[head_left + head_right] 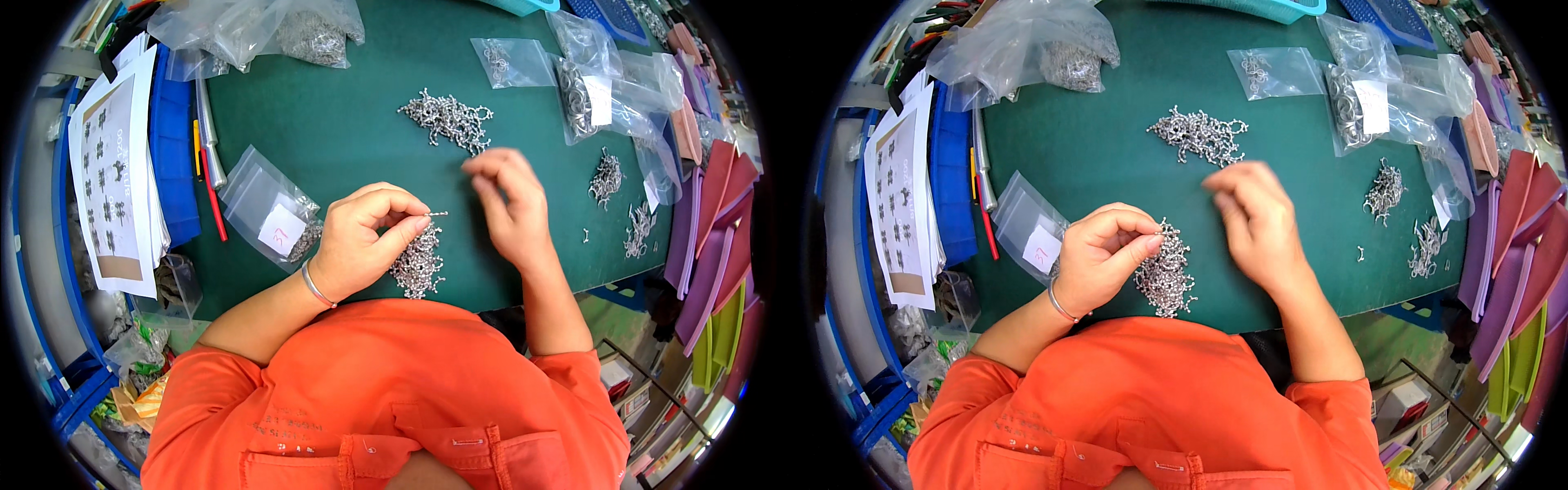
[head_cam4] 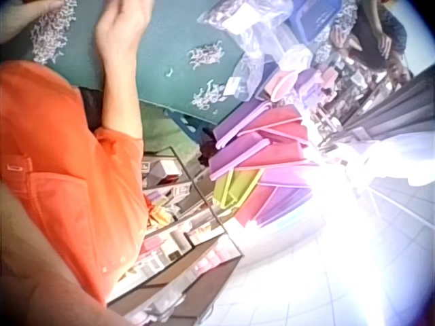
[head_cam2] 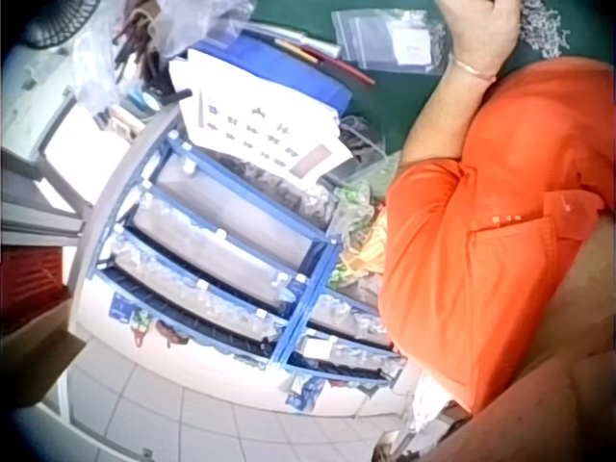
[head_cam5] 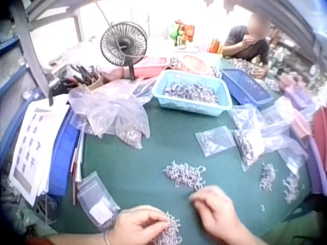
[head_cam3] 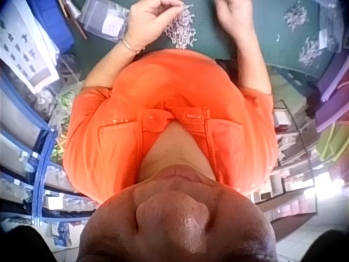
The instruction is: The person sits at a green workbench and repeatedly picks up small silver metal hooks and cylindrical beads. They thread the beads onto the hooks by hand, creating small linked chains. The person works continuously, handling the components one at a time and placing the finished links onto the table.
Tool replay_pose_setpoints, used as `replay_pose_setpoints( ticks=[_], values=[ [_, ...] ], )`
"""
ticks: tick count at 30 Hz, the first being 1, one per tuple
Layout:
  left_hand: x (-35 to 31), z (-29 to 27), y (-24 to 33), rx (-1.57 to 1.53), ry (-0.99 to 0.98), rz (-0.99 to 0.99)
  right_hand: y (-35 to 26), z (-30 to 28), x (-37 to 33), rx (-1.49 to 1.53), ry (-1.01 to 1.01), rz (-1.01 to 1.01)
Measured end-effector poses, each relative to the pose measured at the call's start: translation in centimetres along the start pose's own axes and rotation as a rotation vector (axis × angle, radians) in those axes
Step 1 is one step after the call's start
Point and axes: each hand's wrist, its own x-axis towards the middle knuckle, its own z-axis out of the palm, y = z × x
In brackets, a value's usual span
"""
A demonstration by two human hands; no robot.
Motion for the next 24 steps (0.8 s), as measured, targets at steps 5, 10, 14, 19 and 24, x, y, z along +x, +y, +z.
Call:
replay_pose_setpoints(
  ticks=[5,10,14,19,24],
  values=[
    [-0.1,-0.9,0.9,0.189,-0.061,-0.097,0.9,0.8,0.3,-0.244,-0.036,-0.029],
    [-0.1,-1.4,-0.2,0.331,-0.110,-0.102,1.1,1.1,0.2,-0.159,-0.063,-0.078],
    [0.3,-1.4,0.2,0.301,-0.039,-0.140,0.6,1.2,0.4,-0.155,-0.028,-0.034],
    [0.5,-0.9,0.8,0.246,-0.024,-0.148,-0.1,2.7,0.9,-0.313,-0.035,-0.049],
    [0.4,-0.8,0.8,0.196,-0.022,-0.160,0.3,2.1,0.5,-0.289,-0.032,-0.005]
  ],
)
